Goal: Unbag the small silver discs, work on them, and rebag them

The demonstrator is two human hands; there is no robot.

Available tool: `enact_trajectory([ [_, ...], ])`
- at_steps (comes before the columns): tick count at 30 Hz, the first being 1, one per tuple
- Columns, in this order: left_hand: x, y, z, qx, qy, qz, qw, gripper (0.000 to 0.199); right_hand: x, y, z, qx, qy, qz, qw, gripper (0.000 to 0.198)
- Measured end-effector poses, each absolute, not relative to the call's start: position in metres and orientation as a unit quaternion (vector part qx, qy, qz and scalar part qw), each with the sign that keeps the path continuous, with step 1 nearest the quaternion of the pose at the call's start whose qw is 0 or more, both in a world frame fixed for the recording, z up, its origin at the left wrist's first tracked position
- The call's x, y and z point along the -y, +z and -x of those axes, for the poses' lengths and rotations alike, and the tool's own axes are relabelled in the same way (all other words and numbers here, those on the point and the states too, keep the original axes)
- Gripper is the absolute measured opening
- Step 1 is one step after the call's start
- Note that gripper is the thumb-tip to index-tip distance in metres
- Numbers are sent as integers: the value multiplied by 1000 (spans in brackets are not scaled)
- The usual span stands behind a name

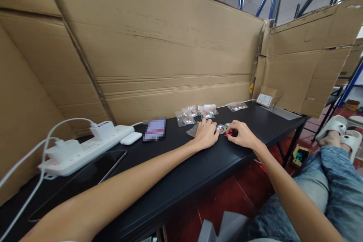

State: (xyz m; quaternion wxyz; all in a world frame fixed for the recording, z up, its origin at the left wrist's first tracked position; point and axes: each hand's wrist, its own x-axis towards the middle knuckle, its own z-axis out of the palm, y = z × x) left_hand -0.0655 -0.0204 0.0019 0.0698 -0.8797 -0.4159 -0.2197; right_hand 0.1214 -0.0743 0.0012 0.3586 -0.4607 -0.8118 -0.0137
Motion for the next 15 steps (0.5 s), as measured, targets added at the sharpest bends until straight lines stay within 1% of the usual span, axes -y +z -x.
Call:
enact_trajectory([
  [2, 19, 2, 66, 419, -227, 877, 63, 28, 74, 1, -121, 817, -8, 452, 359, 9],
  [4, 18, 2, 66, 417, -249, 873, 44, 22, 72, 0, -121, 810, 0, 448, 378, 10],
  [8, 18, 5, 67, 386, -339, 857, -31, 7, 69, -2, -121, 754, 55, 462, 463, 14],
  [11, 21, 9, 67, 342, -397, 846, -97, 7, 69, -1, -121, 694, 101, 468, 537, 16],
  [15, 26, 13, 68, 325, -416, 837, -144, 10, 71, 3, -118, 647, 137, 450, 600, 19],
])
